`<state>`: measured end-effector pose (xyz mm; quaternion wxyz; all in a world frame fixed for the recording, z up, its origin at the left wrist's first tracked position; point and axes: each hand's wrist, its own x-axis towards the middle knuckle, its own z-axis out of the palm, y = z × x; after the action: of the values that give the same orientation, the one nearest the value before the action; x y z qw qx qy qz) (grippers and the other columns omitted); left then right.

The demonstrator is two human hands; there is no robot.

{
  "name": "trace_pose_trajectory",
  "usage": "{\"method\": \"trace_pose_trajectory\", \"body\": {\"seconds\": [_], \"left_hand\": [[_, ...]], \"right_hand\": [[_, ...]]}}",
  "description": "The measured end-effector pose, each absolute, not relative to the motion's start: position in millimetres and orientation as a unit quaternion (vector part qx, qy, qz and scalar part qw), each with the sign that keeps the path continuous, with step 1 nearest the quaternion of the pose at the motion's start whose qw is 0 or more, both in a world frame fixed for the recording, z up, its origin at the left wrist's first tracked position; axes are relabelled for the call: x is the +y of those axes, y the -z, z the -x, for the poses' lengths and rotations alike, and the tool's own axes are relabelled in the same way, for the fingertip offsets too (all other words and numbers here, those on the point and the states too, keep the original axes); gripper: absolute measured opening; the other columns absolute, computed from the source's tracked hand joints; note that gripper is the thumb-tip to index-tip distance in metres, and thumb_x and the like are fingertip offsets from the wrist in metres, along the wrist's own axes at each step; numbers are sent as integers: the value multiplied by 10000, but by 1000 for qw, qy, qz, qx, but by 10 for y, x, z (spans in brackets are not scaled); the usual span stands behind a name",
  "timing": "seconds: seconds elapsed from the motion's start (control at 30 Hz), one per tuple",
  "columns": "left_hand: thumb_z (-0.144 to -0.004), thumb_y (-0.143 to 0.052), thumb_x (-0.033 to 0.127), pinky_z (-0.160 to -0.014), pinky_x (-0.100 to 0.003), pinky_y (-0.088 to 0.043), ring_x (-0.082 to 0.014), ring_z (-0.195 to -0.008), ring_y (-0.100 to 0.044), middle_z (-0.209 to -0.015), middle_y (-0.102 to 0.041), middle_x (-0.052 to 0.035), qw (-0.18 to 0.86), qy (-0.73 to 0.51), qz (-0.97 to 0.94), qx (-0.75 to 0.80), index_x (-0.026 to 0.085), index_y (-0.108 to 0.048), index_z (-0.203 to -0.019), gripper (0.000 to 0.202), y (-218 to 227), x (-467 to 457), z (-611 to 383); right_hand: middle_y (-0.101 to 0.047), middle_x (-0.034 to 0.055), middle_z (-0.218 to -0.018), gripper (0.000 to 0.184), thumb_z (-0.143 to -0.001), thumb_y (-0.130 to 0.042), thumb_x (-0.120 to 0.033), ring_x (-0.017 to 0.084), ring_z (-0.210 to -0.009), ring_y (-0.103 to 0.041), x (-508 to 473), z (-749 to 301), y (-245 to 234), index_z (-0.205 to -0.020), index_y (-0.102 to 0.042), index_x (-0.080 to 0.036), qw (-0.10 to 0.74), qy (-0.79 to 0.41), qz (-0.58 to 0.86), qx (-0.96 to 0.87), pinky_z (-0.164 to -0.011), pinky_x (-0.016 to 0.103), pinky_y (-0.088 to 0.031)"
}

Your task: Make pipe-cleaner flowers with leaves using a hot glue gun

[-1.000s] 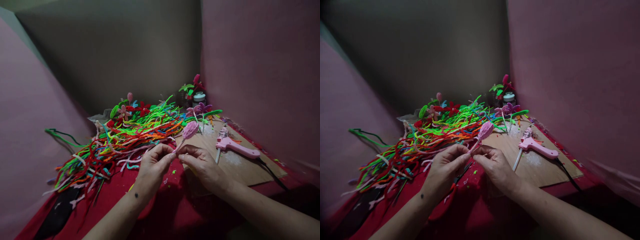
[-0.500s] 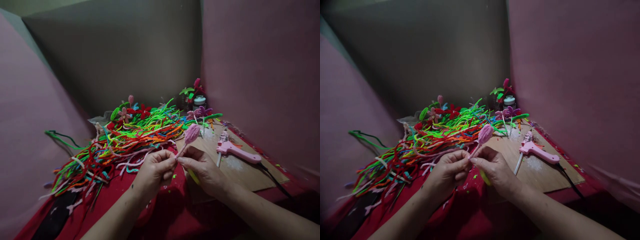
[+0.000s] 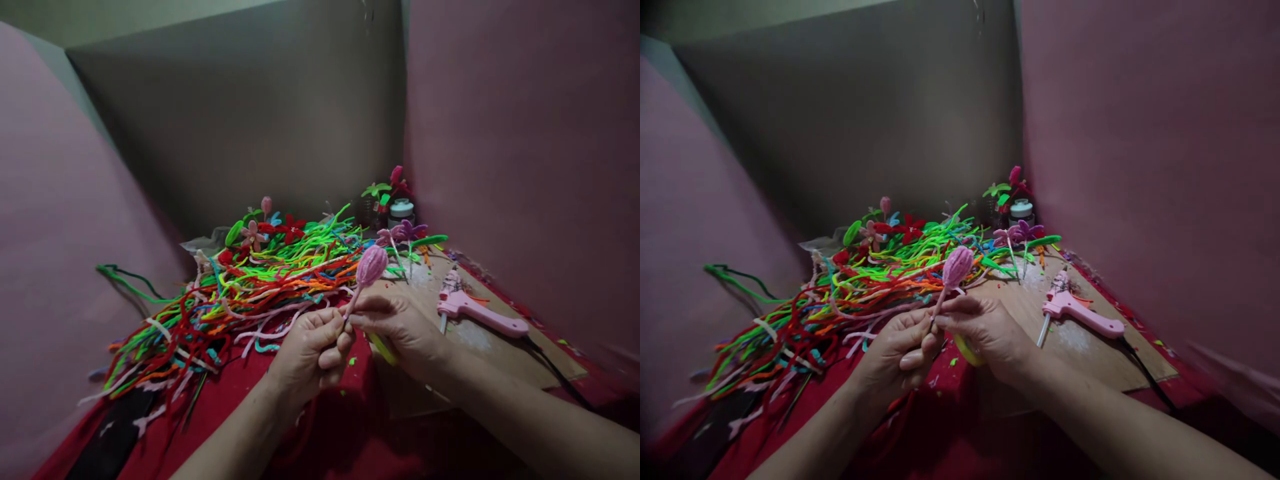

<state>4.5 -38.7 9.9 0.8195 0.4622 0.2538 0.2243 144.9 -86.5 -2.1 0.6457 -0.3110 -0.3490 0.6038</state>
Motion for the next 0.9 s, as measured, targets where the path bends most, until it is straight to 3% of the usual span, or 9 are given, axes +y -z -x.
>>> {"method": "trace_pose_trajectory", "body": {"seconds": [0.17, 0.37, 0.43, 0.63, 0.77, 0.9], "left_hand": [[-768, -611, 339, -293, -138, -256, -6, -330, -252, -533, -444, 60, 773, -271, -513, 256, 148, -499, -682, 238, -126, -382, -26], [-743, -641, 278, -398, -162, -309, -35, -410, -385, -500, -453, 64, 515, -387, -676, 359, 144, -556, -675, 172, -154, -405, -43], [-758, -620, 273, -409, -170, -316, -43, -412, -387, -474, -444, 63, 480, -403, -686, 370, 146, -564, -652, 175, -174, -398, -43], [-770, -605, 289, -321, -155, -292, -42, -324, -397, -455, -493, 48, 635, -335, -623, 312, 139, -544, -636, 210, -175, -279, 3], [-740, -640, 326, -240, -147, -258, -25, -251, -317, -469, -509, 54, 769, -252, -536, 239, 139, -534, -670, 226, -84, -174, 35], [-760, -616, 349, -233, -153, -248, -29, -240, -288, -441, -491, 58, 779, -228, -541, 222, 141, -542, -691, 232, -57, -162, 35]], "right_hand": [[-687, -16, -699, 85, -627, -749, -152, 124, -704, -595, -793, -1433, -19, -637, -722, -232, 666, -555, 308, -392, -752, 298, -458], [-680, -12, -695, 74, -637, -747, -184, 131, -733, -587, -703, -1379, -26, -664, -737, -252, 681, -532, 317, -390, -724, 287, -444], [-673, -15, -667, 75, -620, -756, -179, 129, -724, -585, -683, -1368, -48, -638, -732, -248, 686, -528, 321, -384, -720, 279, -442], [-675, -20, -684, 58, -623, -755, -187, 100, -643, -561, -634, -1407, -46, -665, -731, -220, 656, -541, 334, -407, -657, 253, -430], [-668, -14, -674, 94, -631, -740, -170, 110, -632, -571, -609, -1441, 37, -718, -726, -203, 617, -592, 312, -414, -641, 256, -438], [-659, -13, -642, 76, -605, -741, -156, 112, -593, -569, -585, -1441, 83, -665, -708, -190, 626, -599, 303, -397, -603, 255, -445]]}}
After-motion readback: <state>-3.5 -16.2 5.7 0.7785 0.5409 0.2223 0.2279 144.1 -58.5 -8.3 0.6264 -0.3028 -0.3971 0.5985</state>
